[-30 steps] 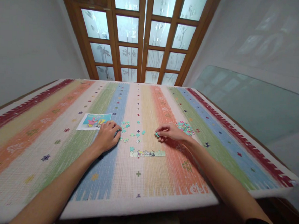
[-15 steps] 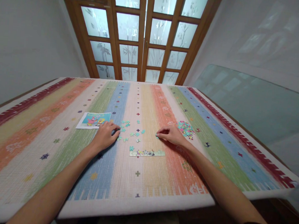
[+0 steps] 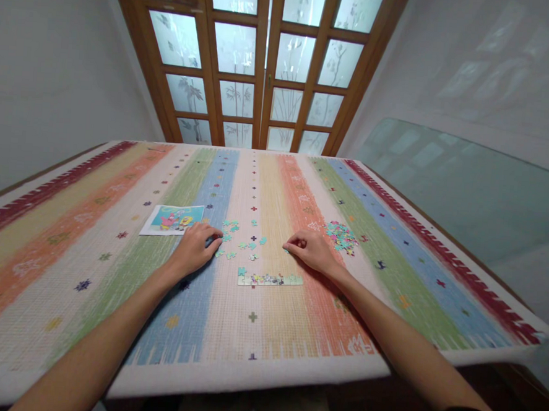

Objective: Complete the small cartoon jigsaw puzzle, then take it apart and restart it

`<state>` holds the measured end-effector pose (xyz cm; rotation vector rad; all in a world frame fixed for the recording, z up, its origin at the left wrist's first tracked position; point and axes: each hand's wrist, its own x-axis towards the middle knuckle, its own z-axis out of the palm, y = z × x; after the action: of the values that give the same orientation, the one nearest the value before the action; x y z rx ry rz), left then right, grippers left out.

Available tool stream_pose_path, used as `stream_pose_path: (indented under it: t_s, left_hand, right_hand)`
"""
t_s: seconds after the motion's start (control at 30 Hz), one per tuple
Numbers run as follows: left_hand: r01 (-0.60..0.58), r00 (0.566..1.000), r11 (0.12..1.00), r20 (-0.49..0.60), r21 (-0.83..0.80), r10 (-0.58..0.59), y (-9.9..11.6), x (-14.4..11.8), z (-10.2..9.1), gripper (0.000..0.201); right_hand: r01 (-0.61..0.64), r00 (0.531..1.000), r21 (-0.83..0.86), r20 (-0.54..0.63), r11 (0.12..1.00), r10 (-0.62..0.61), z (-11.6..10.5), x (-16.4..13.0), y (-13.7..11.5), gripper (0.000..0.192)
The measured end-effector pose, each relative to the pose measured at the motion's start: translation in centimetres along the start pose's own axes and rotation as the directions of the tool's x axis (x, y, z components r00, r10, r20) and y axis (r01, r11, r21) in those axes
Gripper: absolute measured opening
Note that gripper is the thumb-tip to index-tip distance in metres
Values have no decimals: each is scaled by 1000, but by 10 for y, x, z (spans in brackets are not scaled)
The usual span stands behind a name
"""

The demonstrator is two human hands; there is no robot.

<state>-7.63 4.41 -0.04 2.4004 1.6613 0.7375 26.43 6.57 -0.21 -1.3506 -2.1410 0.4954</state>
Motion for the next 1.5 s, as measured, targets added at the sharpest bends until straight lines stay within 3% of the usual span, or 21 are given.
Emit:
stream_pose_path:
  t_s: [0.27,0.53,0.83,0.93,1.07,1.2,1.37,1.5]
  left_hand:
    - [13,996,1000,-85,20,-12,10,13,11,28]
    - [65,993,994,-99,82,-57,18,29,27,23]
    - [54,997,987,-43,-154,-62,28,24,12,5]
    - [-14,999,945,39,-327,28,45,16,7,10]
    - [-115,979,853,88,-510,185,73,0,7,14]
    - [-84,978,778,96,-622,183,90,-10,10,12]
    - [-34,976,725,134,-688,173,97,-14,13,10]
    - [-79,979,790,102,-608,176,89,-10,8,16]
  right_hand:
    - [2,998,-26,-59,1000,-3,1,3,-1,20]
    - [9,997,5,-78,1000,-8,-2,2,-6,21]
    - [58,998,124,-35,991,-54,-4,-1,-14,17]
    - [63,997,238,31,969,-73,-6,-4,-23,15]
    - [-15,969,434,228,901,-94,-5,-11,-39,24]
    - [-76,927,563,344,823,-150,-1,-18,-48,32]
    - [-102,889,572,419,814,-183,0,-21,-50,34]
    - [-22,876,475,433,880,-212,-11,-16,-45,30]
